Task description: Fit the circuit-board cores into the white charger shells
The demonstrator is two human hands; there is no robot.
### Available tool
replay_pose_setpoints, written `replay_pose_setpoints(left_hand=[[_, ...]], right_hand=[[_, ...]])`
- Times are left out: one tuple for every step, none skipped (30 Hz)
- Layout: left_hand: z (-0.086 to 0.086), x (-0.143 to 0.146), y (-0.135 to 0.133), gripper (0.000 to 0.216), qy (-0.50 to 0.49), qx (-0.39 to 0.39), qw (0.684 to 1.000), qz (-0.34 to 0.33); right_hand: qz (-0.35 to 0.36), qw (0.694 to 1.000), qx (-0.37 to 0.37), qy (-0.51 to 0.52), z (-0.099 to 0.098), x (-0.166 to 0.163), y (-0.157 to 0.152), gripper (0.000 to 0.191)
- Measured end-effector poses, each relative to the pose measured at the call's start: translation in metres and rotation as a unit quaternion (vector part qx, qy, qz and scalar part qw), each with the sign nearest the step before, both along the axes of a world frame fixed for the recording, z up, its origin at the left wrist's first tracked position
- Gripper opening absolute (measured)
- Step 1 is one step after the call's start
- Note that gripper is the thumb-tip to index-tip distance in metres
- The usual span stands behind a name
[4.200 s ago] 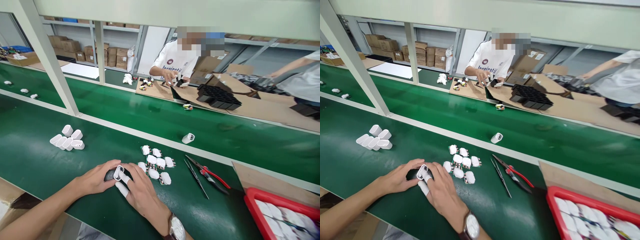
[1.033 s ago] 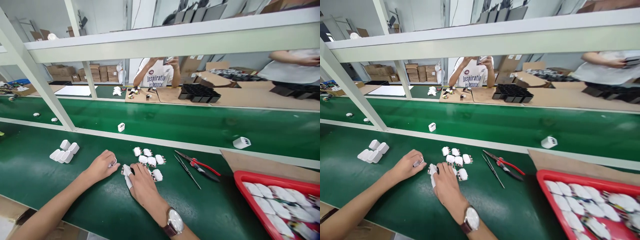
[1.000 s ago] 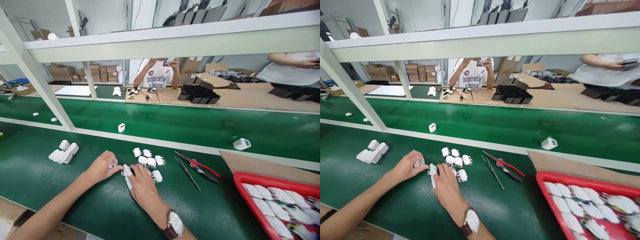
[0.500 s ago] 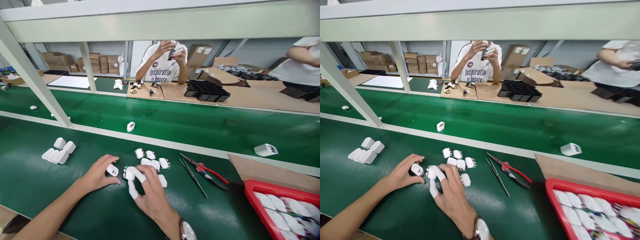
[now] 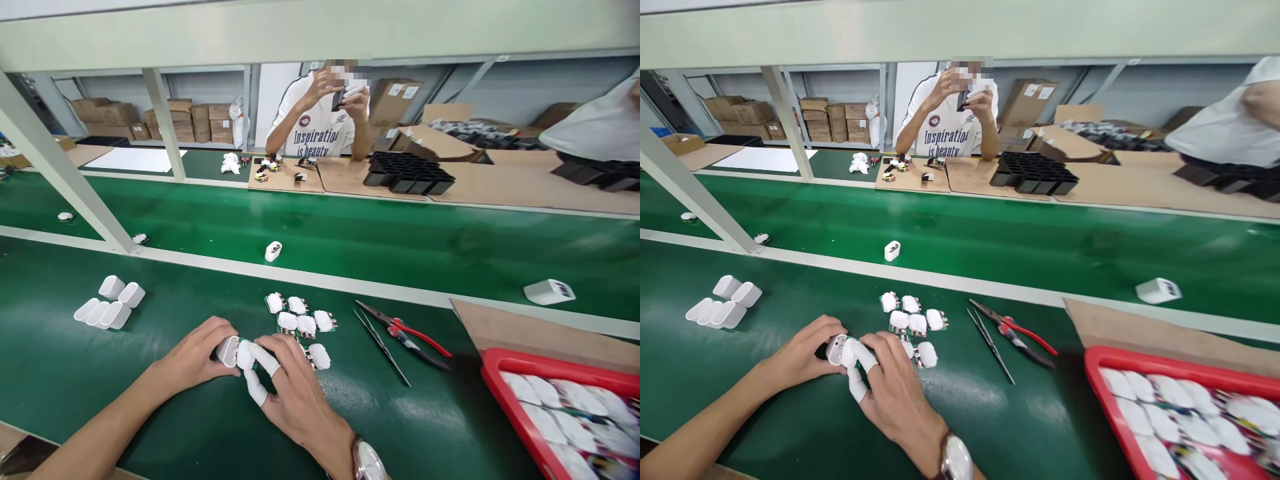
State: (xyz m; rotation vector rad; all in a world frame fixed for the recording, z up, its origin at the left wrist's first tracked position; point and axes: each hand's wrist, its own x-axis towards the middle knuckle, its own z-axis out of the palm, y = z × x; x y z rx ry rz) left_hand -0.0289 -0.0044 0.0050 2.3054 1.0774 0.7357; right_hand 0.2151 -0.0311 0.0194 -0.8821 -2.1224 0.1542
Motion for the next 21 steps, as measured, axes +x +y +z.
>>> replay_pose_setpoints(left_hand=[[-0.0012,0.0013,-0.0012,0.044,0.005,0.016,1.0,-0.001],[-0.0019,0.0021,-0.0021,0.043,0.011,0.03,0.999,-0.001],[-0.0024,0.0024,-0.0028,0.043,0.018,0.041,0.999,-0.001],[-0.0029,0.0025,-0.0032,0.043,0.024,0.052,0.998,0.0],[-0.0034,0.0024,-0.0034,0.043,0.029,0.062,0.998,0.001],[-0.0041,0.0023,-0.0035,0.043,0.034,0.07,0.997,0.002],[-0.0047,0.0022,-0.0035,0.044,0.037,0.076,0.996,0.002],[-0.0054,0.0022,-0.0035,0.044,0.04,0.081,0.996,0.002],[-0.0059,0.0022,-0.0036,0.044,0.042,0.085,0.996,0.001],[-0.0064,0.0024,-0.0038,0.044,0.043,0.089,0.995,0.0],[-0.0066,0.0026,-0.004,0.044,0.044,0.092,0.995,-0.001],[-0.0068,0.0029,-0.0043,0.045,0.046,0.095,0.994,-0.002],[-0.0068,0.0032,-0.0047,0.045,0.047,0.099,0.994,-0.002],[-0.0069,0.0035,-0.0051,0.046,0.049,0.102,0.994,-0.002],[-0.0069,0.0038,-0.0055,0.046,0.051,0.105,0.993,-0.002],[-0.0071,0.004,-0.0059,0.046,0.053,0.107,0.993,-0.003],[-0.0074,0.0042,-0.0063,0.045,0.053,0.107,0.993,-0.006],[-0.0077,0.0044,-0.0067,0.044,0.051,0.104,0.993,-0.009],[-0.0081,0.0048,-0.0071,0.043,0.048,0.097,0.994,-0.013],[-0.0085,0.0053,-0.0075,0.042,0.041,0.085,0.995,-0.018],[-0.0087,0.006,-0.0079,0.041,0.032,0.068,0.997,-0.022]], right_hand=[[0.002,1.0,0.0,-0.006,-0.0001,0.0004,-0.0004,0.042],[0.003,1.0,-0.002,-0.011,-0.0002,0.0008,-0.0008,0.042],[0.004,1.0,-0.002,-0.014,-0.0003,0.0012,-0.001,0.041],[0.005,1.0,0.0,-0.018,-0.0003,0.0016,-0.0013,0.041],[0.006,1.0,0.004,-0.02,-0.0004,0.0018,-0.0015,0.039],[0.006,1.0,0.008,-0.021,-0.0005,0.002,-0.0016,0.038],[0.006,1.0,0.01,-0.021,-0.0008,0.0021,-0.0017,0.036],[0.006,1.0,0.011,-0.021,-0.0012,0.0021,-0.0018,0.035],[0.006,1.0,0.01,-0.02,-0.0018,0.002,-0.0019,0.034],[0.007,1.0,0.009,-0.021,-0.0025,0.0019,-0.002,0.033],[0.008,1.0,0.008,-0.021,-0.0034,0.0016,-0.0021,0.032],[0.009,1.0,0.006,-0.023,-0.0043,0.0013,-0.0022,0.031],[0.011,1.0,0.005,-0.025,-0.0051,0.001,-0.0022,0.03],[0.012,1.0,0.002,-0.028,-0.0057,0.0007,-0.0023,0.028],[0.013,0.999,-0.001,-0.032,-0.0059,0.0005,-0.0023,0.026],[0.014,0.999,-0.004,-0.036,-0.0057,0.0004,-0.0023,0.024],[0.017,0.999,-0.007,-0.04,-0.0052,0.0004,-0.0022,0.021],[0.021,0.999,-0.011,-0.043,-0.0045,0.0006,-0.0023,0.019],[0.024,0.999,-0.016,-0.045,-0.0038,0.0008,-0.0024,0.017],[0.029,0.998,-0.021,-0.043,-0.0033,0.001,-0.0026,0.018],[0.034,0.998,-0.023,-0.037,-0.0029,0.0009,-0.0028,0.019]])
